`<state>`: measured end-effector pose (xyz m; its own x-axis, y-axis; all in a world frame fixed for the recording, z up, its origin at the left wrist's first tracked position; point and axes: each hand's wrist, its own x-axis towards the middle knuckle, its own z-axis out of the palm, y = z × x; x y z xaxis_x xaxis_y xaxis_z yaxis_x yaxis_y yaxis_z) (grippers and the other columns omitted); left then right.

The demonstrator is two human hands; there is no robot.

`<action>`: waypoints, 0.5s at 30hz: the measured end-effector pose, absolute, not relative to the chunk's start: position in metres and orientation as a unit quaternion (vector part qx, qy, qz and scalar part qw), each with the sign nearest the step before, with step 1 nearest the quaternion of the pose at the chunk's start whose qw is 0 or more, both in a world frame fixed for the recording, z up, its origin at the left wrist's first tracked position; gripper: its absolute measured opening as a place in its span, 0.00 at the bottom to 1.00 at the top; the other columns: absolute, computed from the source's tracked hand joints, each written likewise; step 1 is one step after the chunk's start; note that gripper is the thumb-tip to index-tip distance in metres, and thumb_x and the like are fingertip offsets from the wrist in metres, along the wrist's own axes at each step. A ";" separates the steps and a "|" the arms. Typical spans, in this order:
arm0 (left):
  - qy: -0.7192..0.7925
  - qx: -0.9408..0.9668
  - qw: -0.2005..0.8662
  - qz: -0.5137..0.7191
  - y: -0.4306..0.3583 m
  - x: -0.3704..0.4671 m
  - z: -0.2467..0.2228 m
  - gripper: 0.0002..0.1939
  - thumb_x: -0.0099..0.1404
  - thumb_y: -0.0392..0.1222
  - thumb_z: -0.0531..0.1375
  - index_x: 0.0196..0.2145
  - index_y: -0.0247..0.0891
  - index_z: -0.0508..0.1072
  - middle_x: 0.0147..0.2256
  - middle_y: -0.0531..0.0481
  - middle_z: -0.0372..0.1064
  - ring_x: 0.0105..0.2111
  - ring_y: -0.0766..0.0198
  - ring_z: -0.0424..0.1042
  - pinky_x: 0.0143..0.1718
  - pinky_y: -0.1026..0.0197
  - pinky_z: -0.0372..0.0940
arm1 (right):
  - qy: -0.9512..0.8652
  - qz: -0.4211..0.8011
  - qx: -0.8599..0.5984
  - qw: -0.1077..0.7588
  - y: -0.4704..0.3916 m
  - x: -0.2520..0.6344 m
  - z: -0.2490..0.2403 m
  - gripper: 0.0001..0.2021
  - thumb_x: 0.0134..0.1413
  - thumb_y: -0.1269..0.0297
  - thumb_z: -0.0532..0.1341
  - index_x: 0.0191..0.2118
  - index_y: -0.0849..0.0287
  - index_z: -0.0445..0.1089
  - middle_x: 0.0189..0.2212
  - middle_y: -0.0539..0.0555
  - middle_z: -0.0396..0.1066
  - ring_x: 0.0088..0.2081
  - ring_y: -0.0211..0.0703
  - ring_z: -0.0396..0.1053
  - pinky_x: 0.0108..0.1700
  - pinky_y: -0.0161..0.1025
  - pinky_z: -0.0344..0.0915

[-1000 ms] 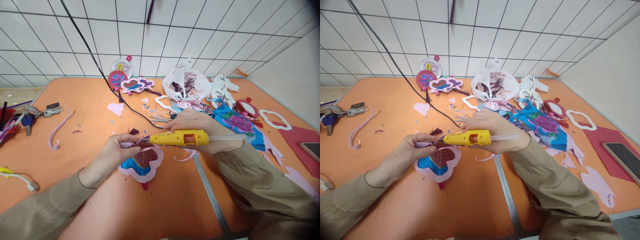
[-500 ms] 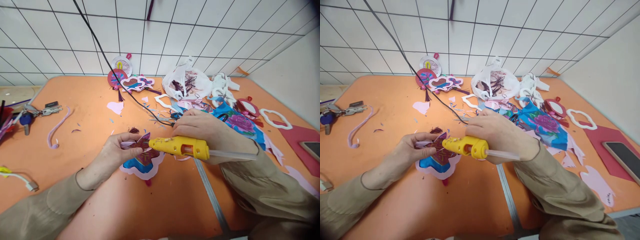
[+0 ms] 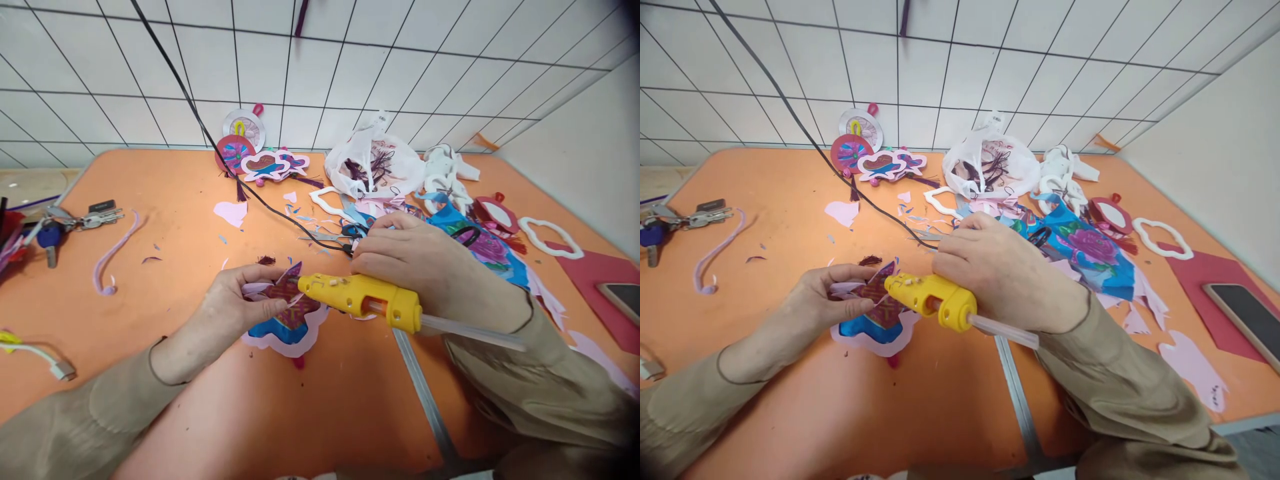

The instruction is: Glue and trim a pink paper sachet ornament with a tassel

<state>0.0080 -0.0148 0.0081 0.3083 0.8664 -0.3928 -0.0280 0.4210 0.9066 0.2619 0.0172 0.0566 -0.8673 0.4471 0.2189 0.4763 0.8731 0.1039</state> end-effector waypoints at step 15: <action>0.493 0.397 0.697 0.337 -0.015 0.011 0.014 0.18 0.47 0.37 0.72 0.38 0.36 0.79 0.32 0.48 0.81 0.33 0.58 0.80 0.36 0.65 0.74 | -0.962 -0.084 -0.240 0.104 0.017 0.260 0.059 0.13 0.61 0.59 0.50 0.30 0.57 0.64 0.23 0.51 0.66 0.28 0.41 0.63 0.39 0.46 0.57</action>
<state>0.0107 -0.0145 0.0140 0.2876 0.8612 -0.4190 -0.0781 0.4571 0.8860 0.2599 0.0167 0.0589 -0.8636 0.4433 0.2402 0.4782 0.8712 0.1113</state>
